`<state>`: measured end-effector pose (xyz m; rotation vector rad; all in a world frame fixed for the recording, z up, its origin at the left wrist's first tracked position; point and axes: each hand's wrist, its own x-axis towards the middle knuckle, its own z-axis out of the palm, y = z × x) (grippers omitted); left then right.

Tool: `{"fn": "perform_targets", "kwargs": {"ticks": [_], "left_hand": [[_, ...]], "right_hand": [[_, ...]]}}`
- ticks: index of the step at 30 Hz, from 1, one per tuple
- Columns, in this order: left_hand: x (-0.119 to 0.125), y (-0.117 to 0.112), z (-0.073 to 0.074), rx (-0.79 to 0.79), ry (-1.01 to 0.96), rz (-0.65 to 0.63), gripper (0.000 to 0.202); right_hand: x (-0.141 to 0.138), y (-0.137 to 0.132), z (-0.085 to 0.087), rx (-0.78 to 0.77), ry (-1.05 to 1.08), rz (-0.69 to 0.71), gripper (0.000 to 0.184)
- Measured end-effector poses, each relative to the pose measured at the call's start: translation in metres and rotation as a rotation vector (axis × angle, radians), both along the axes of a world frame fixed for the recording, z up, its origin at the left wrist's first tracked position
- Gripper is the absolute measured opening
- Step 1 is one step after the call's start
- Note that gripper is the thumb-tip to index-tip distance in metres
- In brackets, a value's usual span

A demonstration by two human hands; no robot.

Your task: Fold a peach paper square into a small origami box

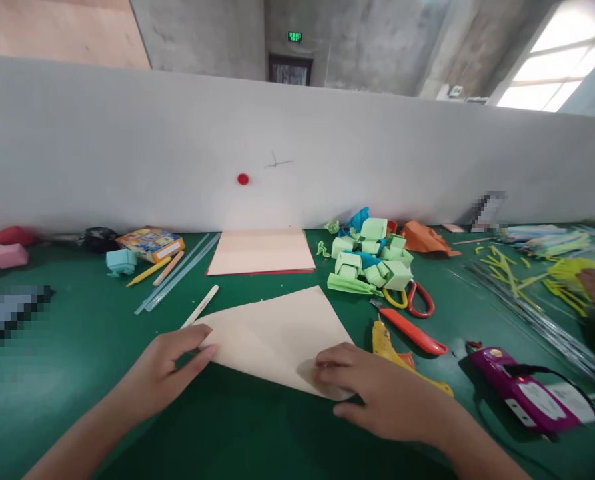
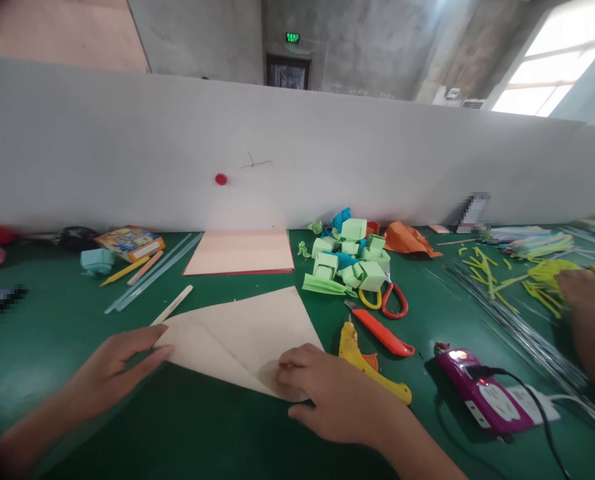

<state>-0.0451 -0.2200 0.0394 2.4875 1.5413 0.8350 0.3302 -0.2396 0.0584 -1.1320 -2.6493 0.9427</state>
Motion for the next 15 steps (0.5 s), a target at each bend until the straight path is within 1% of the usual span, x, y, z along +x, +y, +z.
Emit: {"fn": "perform_targets", "kwargs": {"ticks": [2, 5, 8, 10, 11, 13, 15], "left_hand": [[0.009, -0.002, -0.002, -0.123, -0.004, -0.006, 0.036], [0.022, -0.005, -0.003, -0.241, 0.005, -0.008, 0.034], [0.029, -0.01, -0.003, -0.291, -0.009, -0.004, 0.03], [0.032, -0.013, -0.001, -0.305, -0.024, 0.001, 0.029], [0.033, -0.014, -0.001, -0.314, -0.028, 0.002, 0.029], [0.035, -0.016, -0.001, -0.345, -0.03, -0.001, 0.028], [0.037, -0.016, -0.002, -0.377, -0.028, -0.003, 0.026]], "right_hand": [[-0.002, -0.001, 0.001, 0.014, -0.003, -0.019, 0.05], [-0.005, -0.004, 0.001, 0.054, 0.008, -0.051, 0.057], [-0.007, -0.009, 0.002, 0.06, 0.033, -0.03, 0.078], [-0.009, -0.011, 0.003, 0.056, 0.08, 0.007, 0.092], [-0.011, -0.012, 0.004, 0.064, 0.111, 0.036, 0.094], [-0.015, -0.013, 0.005, 0.101, 0.157, 0.117, 0.093], [-0.019, -0.015, 0.004, 0.129, 0.153, 0.187, 0.088]]}}
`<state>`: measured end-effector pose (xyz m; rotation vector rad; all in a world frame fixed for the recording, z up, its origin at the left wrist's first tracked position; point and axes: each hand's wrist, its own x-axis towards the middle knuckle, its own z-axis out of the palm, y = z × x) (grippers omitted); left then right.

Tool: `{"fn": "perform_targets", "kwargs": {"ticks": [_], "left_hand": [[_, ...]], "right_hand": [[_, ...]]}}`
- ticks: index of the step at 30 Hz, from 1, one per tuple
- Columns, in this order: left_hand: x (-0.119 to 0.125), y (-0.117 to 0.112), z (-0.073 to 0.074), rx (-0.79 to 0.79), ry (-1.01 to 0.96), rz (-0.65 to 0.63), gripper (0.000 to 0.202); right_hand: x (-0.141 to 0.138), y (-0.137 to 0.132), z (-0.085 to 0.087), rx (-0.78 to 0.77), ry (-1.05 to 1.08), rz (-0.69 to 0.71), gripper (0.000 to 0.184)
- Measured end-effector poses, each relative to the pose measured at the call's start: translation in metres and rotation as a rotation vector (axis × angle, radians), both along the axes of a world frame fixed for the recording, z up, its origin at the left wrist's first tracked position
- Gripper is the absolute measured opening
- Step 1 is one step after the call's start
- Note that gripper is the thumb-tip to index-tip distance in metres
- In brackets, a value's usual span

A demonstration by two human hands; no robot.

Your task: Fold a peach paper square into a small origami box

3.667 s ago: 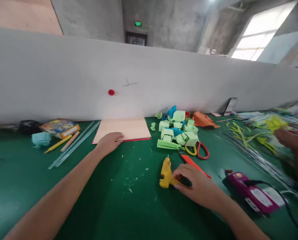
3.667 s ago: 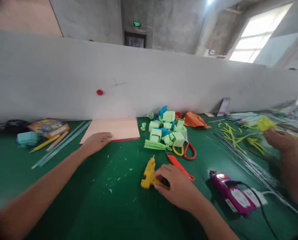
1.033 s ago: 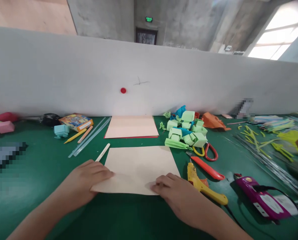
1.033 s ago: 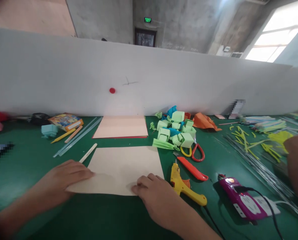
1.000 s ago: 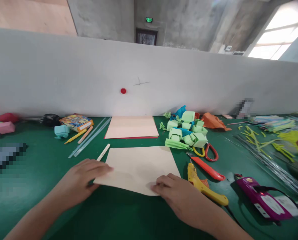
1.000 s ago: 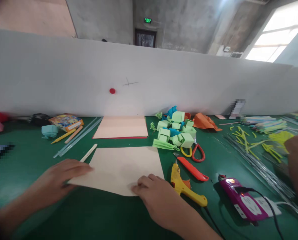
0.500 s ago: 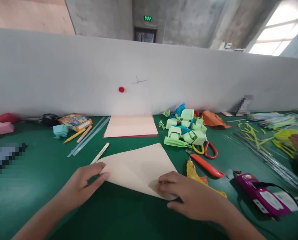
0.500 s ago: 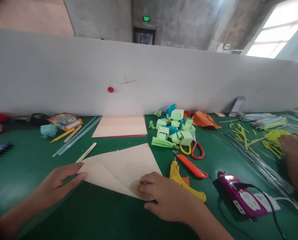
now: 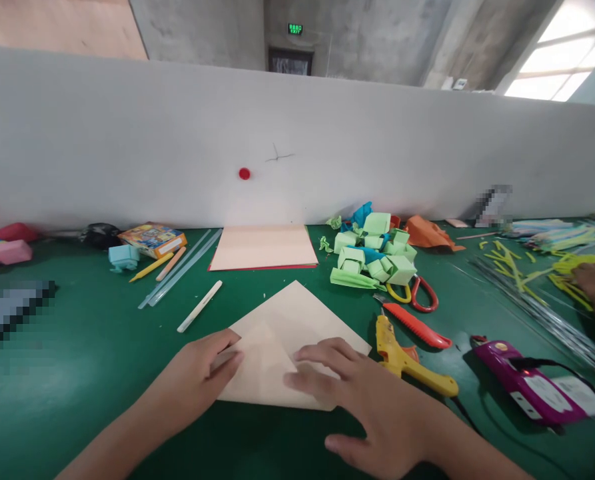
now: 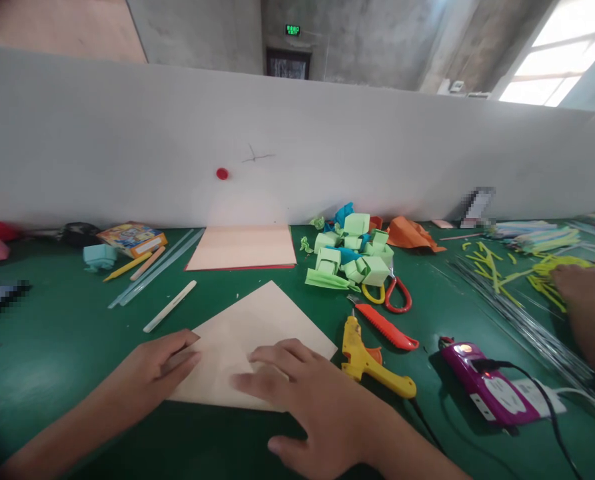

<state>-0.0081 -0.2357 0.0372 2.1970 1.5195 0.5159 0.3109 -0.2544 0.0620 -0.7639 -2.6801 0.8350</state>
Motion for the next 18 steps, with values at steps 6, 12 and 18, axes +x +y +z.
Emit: {"fn": "perform_targets", "kwargs": {"ticks": [6, 12, 18], "left_hand": [[-0.001, 0.006, -0.011, 0.068, 0.096, 0.049, 0.026], [-0.004, 0.006, -0.009, 0.397, 0.205, 0.068, 0.028], [0.009, -0.012, 0.001, 0.646, 0.241, -0.109, 0.024]], "right_hand": [[-0.01, -0.001, -0.015, -0.01, -0.08, 0.092, 0.077], [-0.01, 0.005, -0.023, -0.076, -0.087, 0.139, 0.096], [-0.011, 0.008, -0.02, -0.133, -0.186, 0.023, 0.102]]}}
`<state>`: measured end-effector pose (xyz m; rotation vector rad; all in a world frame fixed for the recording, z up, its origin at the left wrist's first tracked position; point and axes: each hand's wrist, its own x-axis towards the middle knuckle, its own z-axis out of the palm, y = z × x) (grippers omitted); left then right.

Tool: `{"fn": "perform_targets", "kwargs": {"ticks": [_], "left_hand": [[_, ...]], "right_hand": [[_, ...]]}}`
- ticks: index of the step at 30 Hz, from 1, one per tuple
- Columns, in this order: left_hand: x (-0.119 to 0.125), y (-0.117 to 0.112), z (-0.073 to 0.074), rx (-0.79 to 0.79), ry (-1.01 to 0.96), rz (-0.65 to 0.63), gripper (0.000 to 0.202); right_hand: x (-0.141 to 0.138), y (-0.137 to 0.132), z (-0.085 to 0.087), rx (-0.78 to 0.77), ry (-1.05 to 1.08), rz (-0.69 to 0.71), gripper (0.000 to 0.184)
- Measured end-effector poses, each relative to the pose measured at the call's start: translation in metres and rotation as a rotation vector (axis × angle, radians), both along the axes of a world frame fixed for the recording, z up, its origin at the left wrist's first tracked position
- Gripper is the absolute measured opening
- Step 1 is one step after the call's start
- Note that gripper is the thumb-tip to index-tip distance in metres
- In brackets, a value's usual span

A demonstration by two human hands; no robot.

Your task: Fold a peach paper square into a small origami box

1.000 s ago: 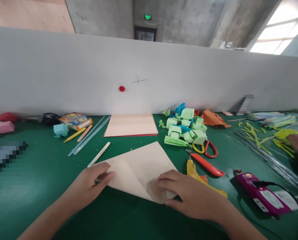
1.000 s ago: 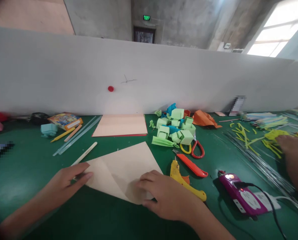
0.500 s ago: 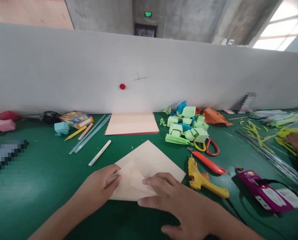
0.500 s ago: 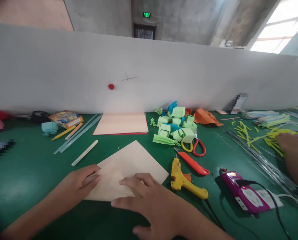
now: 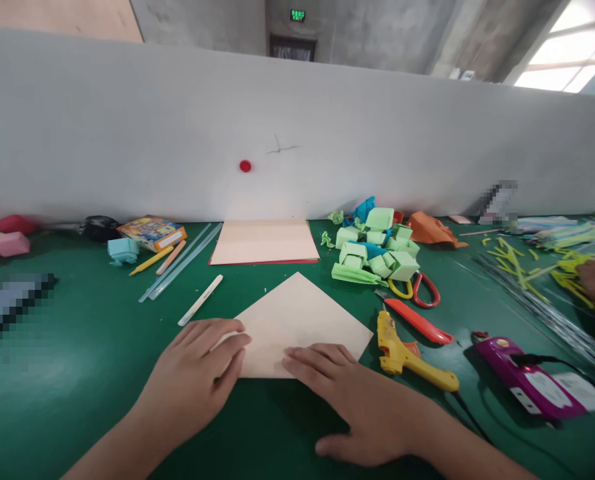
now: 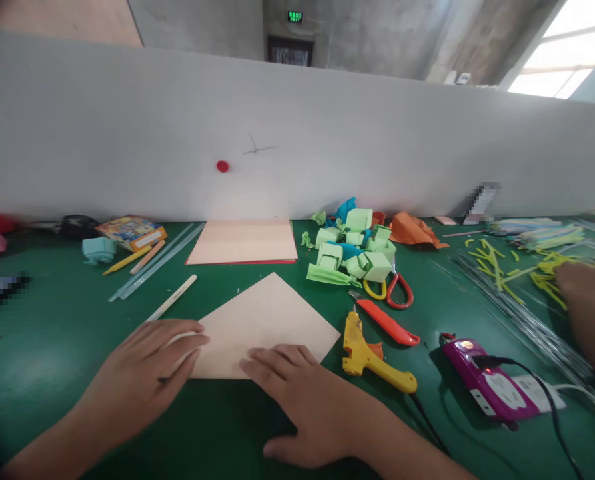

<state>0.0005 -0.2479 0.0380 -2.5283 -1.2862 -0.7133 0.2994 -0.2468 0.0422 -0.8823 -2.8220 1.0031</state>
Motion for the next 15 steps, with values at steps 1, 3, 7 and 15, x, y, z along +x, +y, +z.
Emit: {"fn": "perform_targets", "kwargs": {"ticks": [1, 3, 7, 15], "left_hand": [[0.003, -0.003, -0.001, -0.013, 0.021, -0.048, 0.024], [0.009, -0.007, -0.004, -0.059, 0.08, -0.155, 0.028], [0.013, -0.007, -0.013, -0.13, 0.191, -0.317, 0.04], [0.001, 0.007, -0.024, -0.181, 0.186, -0.316, 0.047]], "right_hand": [[-0.001, 0.0, 0.001, -0.008, -0.011, -0.014, 0.103], [-0.002, -0.001, 0.002, -0.024, -0.036, -0.038, 0.104], [-0.003, -0.004, 0.002, -0.05, -0.06, -0.079, 0.104], [0.0, -0.007, -0.007, -0.043, -0.029, -0.206, 0.11]]}}
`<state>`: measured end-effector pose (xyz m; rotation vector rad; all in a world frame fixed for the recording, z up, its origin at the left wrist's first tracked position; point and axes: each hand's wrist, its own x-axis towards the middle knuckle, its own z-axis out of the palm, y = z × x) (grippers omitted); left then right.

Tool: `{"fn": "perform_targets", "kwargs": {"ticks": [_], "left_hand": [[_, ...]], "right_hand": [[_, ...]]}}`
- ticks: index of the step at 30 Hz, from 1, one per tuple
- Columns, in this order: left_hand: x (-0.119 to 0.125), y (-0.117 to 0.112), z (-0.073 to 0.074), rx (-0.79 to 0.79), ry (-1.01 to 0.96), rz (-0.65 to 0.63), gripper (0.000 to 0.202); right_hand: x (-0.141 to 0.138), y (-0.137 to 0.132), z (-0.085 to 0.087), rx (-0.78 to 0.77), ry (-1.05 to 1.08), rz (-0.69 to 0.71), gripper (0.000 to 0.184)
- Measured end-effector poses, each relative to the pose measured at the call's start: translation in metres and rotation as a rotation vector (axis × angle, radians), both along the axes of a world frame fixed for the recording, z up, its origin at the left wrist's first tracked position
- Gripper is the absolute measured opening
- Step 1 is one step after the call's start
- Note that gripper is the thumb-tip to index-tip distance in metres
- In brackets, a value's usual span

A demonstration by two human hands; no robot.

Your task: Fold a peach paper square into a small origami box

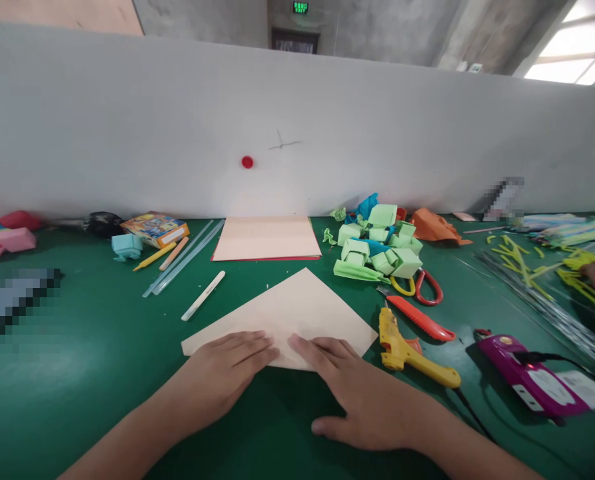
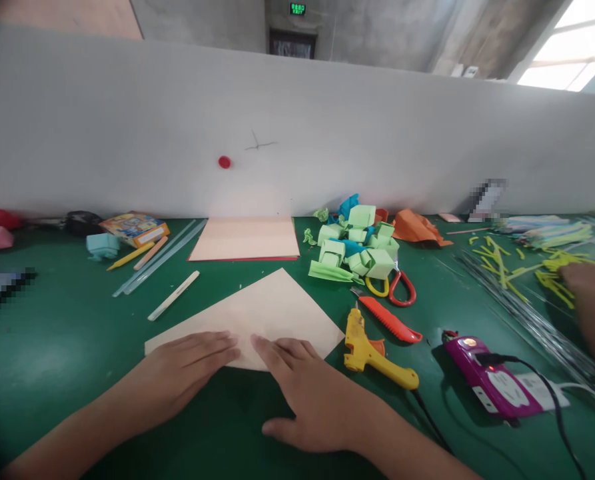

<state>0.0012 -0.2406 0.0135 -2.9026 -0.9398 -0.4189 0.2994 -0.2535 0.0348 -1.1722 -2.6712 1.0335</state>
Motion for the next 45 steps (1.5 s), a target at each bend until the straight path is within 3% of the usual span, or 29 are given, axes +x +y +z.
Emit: {"fn": "perform_targets", "kwargs": {"ticks": [8, 12, 16, 24, 33, 45], "left_hand": [[-0.004, 0.007, -0.013, -0.018, 0.057, -0.002, 0.063], [-0.003, 0.007, -0.009, -0.084, 0.057, 0.025, 0.059], [-0.001, 0.005, -0.002, -0.091, 0.099, 0.015, 0.073], [0.003, 0.002, -0.001, -0.016, 0.062, -0.012, 0.064], [0.004, 0.0, 0.003, -0.08, 0.094, -0.035, 0.079], [0.004, 0.0, -0.002, -0.074, 0.103, 0.008, 0.068]], "right_hand": [[0.0, 0.002, -0.001, 0.036, 0.033, 0.023, 0.104], [-0.002, 0.003, -0.001, 0.06, 0.001, 0.022, 0.097], [-0.001, 0.007, 0.0, 0.06, -0.024, 0.064, 0.084], [-0.002, 0.006, 0.001, 0.082, -0.019, 0.048, 0.084], [-0.004, 0.005, -0.006, 0.13, -0.015, 0.01, 0.086], [-0.007, 0.006, -0.008, 0.127, -0.024, 0.002, 0.075]]}}
